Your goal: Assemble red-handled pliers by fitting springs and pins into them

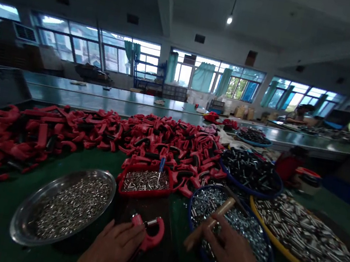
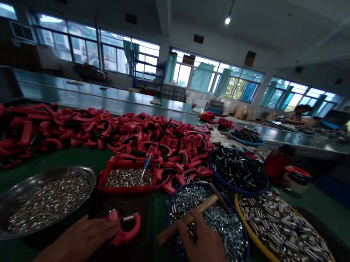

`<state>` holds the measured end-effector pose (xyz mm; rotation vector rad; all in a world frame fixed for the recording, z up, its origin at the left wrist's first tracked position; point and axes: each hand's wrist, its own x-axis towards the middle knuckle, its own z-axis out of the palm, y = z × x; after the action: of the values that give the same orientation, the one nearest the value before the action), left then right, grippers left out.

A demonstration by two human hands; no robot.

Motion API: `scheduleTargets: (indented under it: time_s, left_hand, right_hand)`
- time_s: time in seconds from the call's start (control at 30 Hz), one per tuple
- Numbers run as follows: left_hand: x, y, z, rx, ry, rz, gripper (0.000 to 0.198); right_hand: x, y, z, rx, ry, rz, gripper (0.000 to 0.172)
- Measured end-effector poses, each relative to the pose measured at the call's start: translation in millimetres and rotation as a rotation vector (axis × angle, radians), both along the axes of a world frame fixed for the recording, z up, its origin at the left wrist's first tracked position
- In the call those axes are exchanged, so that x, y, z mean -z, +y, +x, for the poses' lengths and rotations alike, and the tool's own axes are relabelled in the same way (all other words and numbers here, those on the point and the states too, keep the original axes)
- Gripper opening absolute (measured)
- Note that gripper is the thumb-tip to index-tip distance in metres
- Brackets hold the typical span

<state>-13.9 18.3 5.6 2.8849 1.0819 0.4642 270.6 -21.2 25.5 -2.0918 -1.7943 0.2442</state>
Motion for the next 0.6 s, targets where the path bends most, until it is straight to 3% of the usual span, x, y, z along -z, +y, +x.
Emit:
scheduleTargets:
  time_s: [0.2,0.4,0.53,0.6]
  left_hand:
    - [3.4,-5,9,-0.103,0.063,-0.104,0.055]
    - [-10.2,-7,14,-0.163,0.059,-0.2,0.055]
    - [-17.4,-8,15,-0.179,0.081,-0.274,0.055]
    - [-17.3,-9,14,-0.177,0.081,-0.291,0.055]
  right_hand:
    - [-0.5,14,-8,-0.045,0.013,-0.009,0.032]
    - [-0.9,0,2,0.089,0.034,-0.042,0.031]
    - [0.7,-21,17,0.266,0.451,0.029,0.047]
    - [1.7,-30,25,0.26,0.679,0.102,0.049]
